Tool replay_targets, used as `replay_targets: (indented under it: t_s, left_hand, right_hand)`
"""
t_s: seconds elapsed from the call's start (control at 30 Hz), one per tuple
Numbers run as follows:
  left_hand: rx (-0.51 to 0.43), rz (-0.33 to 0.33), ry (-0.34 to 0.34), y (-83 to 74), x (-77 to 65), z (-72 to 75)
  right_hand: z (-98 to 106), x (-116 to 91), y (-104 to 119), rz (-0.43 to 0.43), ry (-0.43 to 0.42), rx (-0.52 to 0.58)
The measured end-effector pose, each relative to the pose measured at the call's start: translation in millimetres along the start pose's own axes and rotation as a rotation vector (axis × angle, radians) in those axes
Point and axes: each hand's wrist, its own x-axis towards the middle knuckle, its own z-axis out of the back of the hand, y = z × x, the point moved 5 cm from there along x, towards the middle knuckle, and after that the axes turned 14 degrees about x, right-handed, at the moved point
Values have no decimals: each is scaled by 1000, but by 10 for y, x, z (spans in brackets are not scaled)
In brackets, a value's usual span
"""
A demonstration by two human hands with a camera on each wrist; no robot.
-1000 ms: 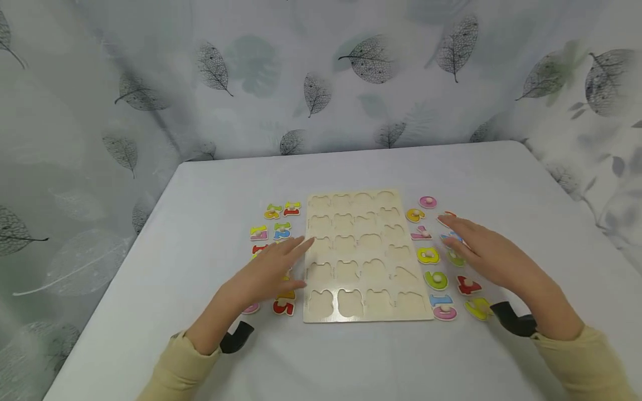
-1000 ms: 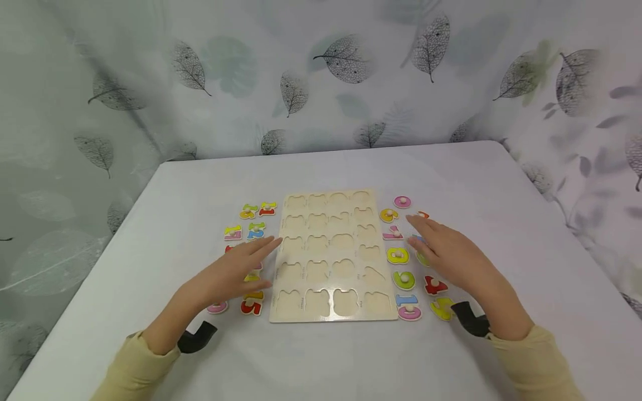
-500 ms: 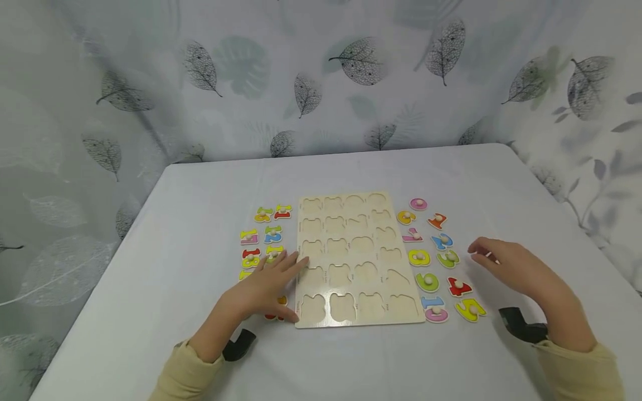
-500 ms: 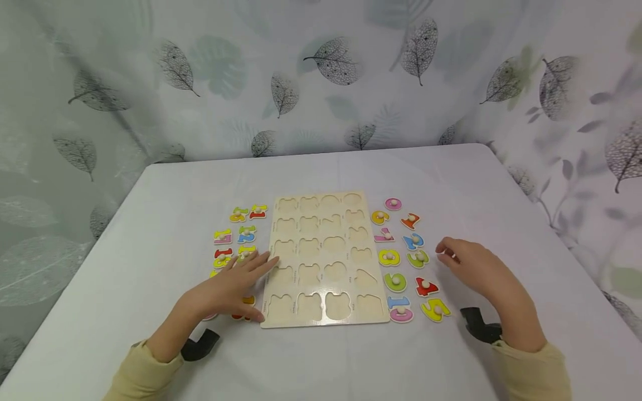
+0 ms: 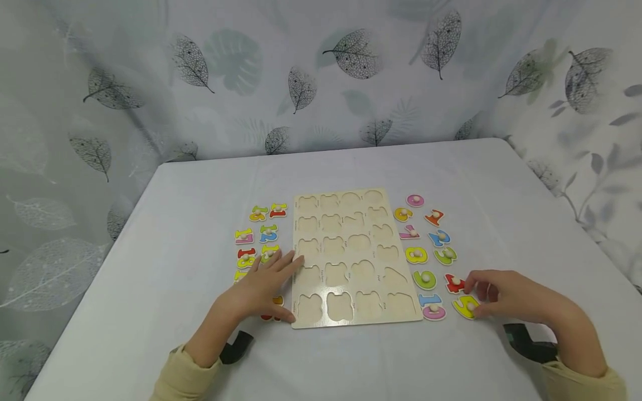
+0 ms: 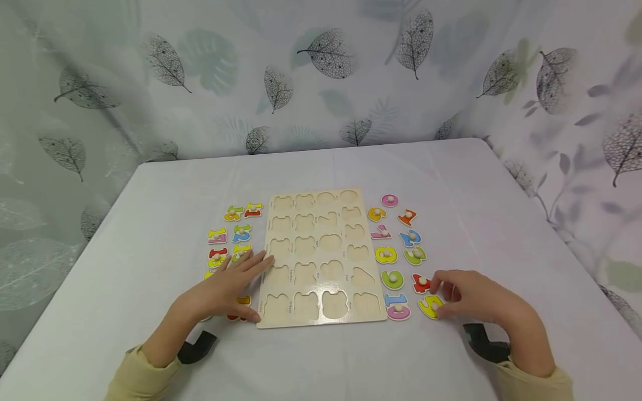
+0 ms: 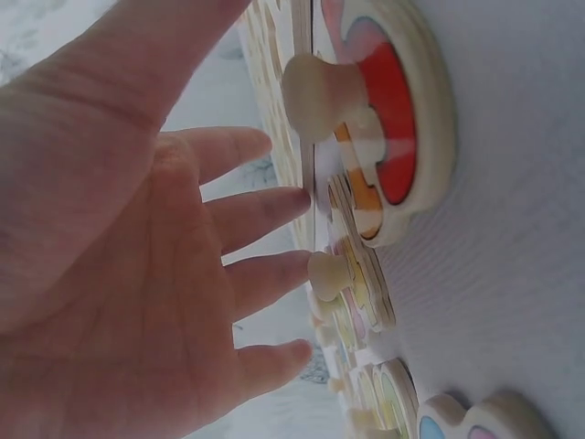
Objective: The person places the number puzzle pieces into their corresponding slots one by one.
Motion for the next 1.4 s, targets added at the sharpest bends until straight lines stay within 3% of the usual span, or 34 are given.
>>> replay_targets:
  t_s: [0.63,0.87,1.17,1.3,1.4]
  left_hand:
    - [-29,1,11,10,-7,3]
    - [-44,-1,11,0,-16,16]
    - [-50,-2,16,2,-18,15]
    - [-42,1,19,5,-13,14]
    - [-42,0,21,7,-10,12]
  right_hand:
    - [-62,2,11,-15,-68,-80]
    - [-113,-5,63,59,-42,-68]
    - [-140,-3,53,209,43,36]
    - [-108,-4,29,227,27,47]
    - [-49,-16,39,245,-44,76]
